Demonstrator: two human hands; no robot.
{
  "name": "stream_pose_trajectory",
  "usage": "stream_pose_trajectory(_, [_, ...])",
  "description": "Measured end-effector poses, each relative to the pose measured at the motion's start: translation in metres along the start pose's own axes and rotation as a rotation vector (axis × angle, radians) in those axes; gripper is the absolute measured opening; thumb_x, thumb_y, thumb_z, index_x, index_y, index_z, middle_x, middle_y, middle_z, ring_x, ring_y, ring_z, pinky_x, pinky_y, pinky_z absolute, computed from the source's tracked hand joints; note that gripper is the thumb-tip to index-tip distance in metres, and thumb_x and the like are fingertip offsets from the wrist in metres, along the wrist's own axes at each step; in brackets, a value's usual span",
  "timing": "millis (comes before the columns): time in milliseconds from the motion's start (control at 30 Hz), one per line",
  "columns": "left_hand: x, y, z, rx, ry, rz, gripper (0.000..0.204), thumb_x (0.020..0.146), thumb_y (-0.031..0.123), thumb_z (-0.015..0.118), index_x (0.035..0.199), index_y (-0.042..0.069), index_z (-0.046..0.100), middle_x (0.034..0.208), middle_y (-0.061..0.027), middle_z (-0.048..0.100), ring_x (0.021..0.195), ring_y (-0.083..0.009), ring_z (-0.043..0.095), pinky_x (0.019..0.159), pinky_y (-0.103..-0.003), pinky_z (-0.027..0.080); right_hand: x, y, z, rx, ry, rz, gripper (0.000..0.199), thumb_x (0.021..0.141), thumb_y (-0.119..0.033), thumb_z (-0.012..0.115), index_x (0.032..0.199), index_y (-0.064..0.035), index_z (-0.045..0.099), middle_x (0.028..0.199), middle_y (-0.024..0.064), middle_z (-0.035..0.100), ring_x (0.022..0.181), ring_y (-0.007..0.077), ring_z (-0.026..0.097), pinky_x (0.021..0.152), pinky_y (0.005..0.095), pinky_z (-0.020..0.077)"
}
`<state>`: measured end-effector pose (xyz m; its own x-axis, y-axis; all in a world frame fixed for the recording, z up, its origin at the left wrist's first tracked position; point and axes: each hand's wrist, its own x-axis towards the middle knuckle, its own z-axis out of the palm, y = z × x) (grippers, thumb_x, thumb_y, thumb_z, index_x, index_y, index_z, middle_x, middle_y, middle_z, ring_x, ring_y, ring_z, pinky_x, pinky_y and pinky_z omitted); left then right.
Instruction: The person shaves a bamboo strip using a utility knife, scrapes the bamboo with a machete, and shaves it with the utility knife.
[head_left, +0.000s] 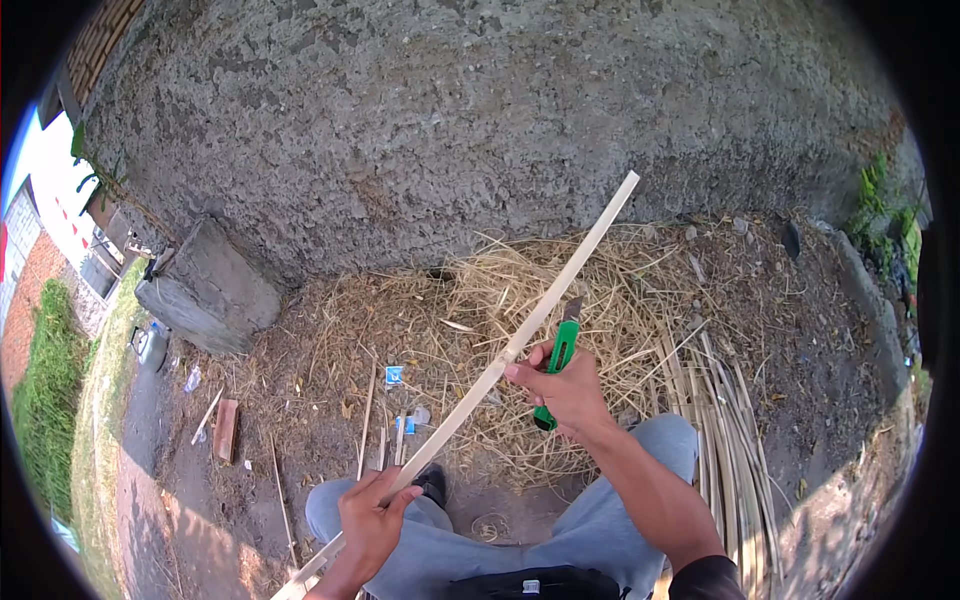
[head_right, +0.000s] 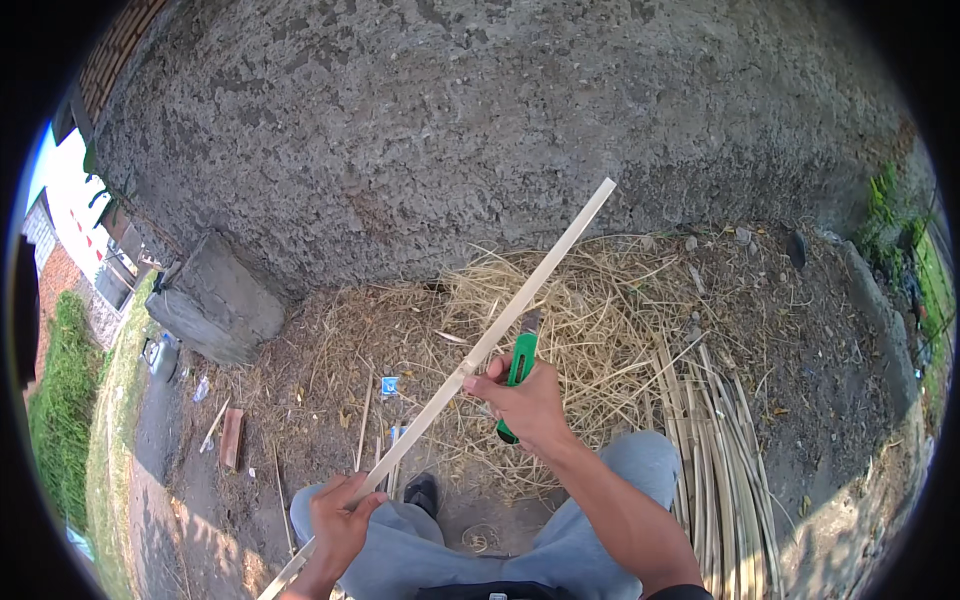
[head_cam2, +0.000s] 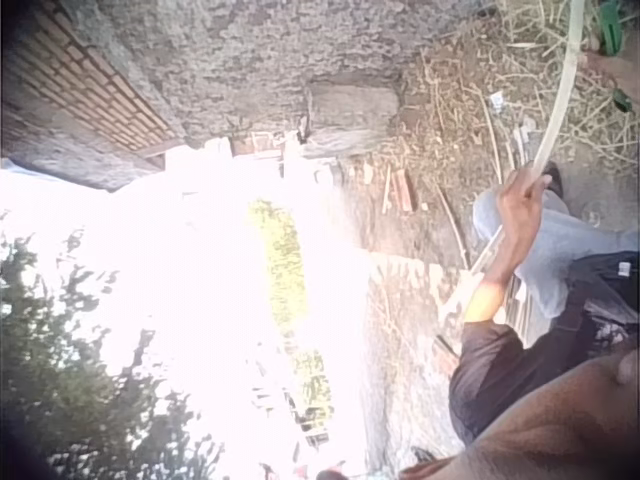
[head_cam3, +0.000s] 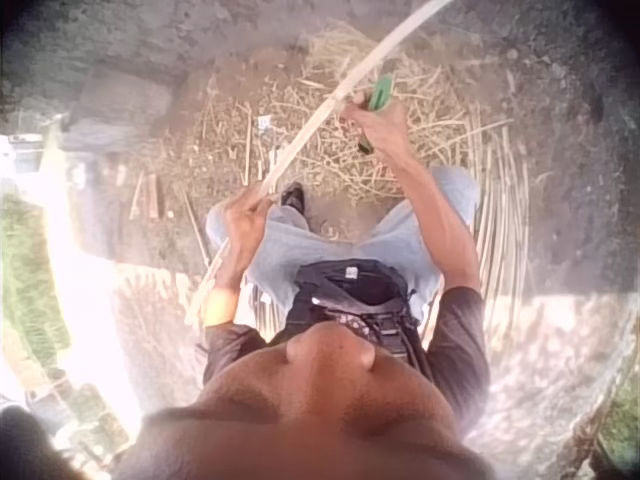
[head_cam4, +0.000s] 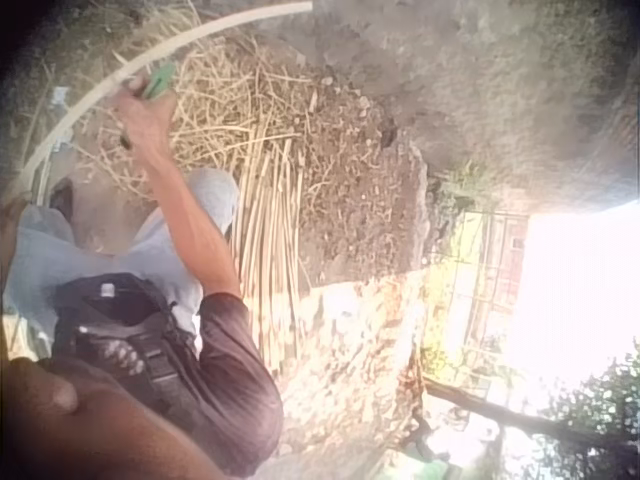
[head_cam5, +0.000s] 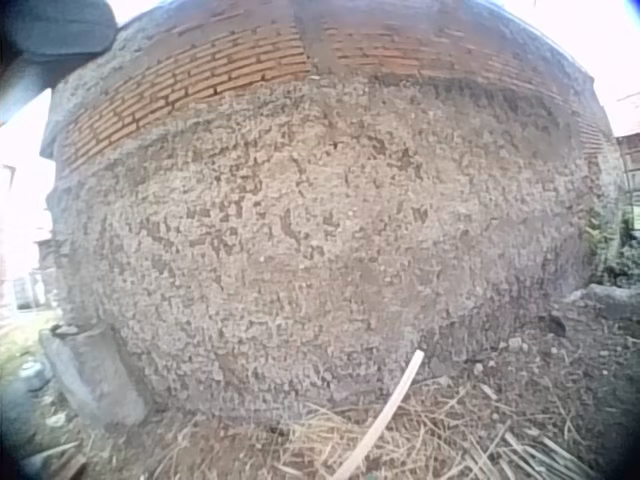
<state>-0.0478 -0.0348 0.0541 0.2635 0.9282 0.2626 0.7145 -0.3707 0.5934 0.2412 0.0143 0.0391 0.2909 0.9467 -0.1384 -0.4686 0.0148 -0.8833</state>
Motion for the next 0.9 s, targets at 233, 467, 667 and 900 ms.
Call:
stream_pose_trajectory(233, [-0.014, -0.005, 0.006, -0.167, -0.058, -0.176, 0.036, 0.072, 0.006, 0.084, 0.103, -0.005, 0.07, 0.08, -0.0126, 0.066, 0.069, -0.0166, 0.059, 0.064, -0.03, 0.045, 0.013, -0.025, -0.036, 0.065, 0.119, -0.089, 0.027, 0.08, 0.004, 0.074, 0.08, -0.0087, 0.051, 0.084, 0.0134, 0.068, 0.049, 0.0077, 0.048, 0.045, 0.0232, 0.0377])
stream_pose_trajectory(467, [-0.02, -0.01, 0.01, -0.161, -0.024, -0.161, 0.035, 0.071, 0.004, 0.084, 0.102, -0.004, 0.071, 0.079, -0.0121, 0.066, 0.067, -0.0167, 0.058, 0.061, -0.029, 0.045, 0.023, -0.036, -0.061, -0.146, 0.412, -0.418, 0.031, 0.084, -0.012, 0.077, 0.108, -0.0006, 0.06, 0.08, 0.0033, 0.062, 0.051, 0.0055, 0.045, 0.047, 0.0254, 0.0389])
stream_pose_trajectory(667, [-0.023, -0.007, 0.01, -0.112, -0.017, -0.107, 0.033, 0.07, 0.004, 0.084, 0.098, -0.005, 0.07, 0.076, -0.0123, 0.064, 0.064, -0.0176, 0.057, 0.058, -0.031, 0.044, 0.005, -0.011, -0.037, -0.015, 0.139, -0.09, 0.032, 0.086, -0.017, 0.077, 0.107, 0.0042, 0.064, 0.078, 0.0036, 0.064, 0.051, 0.0055, 0.048, 0.045, 0.0235, 0.039])
stream_pose_trajectory(900, [-0.013, 0.009, 0.013, -0.137, 0.059, -0.037, 0.03, 0.073, 0.0, 0.08, 0.1, -0.004, 0.07, 0.079, -0.0138, 0.066, 0.06, -0.0185, 0.06, 0.055, -0.03, 0.046, -0.014, 0.002, -0.008, -0.066, 0.048, -0.129, 0.029, 0.085, -0.017, 0.077, 0.103, 0.0036, 0.067, 0.077, 0.0034, 0.067, 0.052, 0.0054, 0.051, 0.045, 0.022, 0.0403])
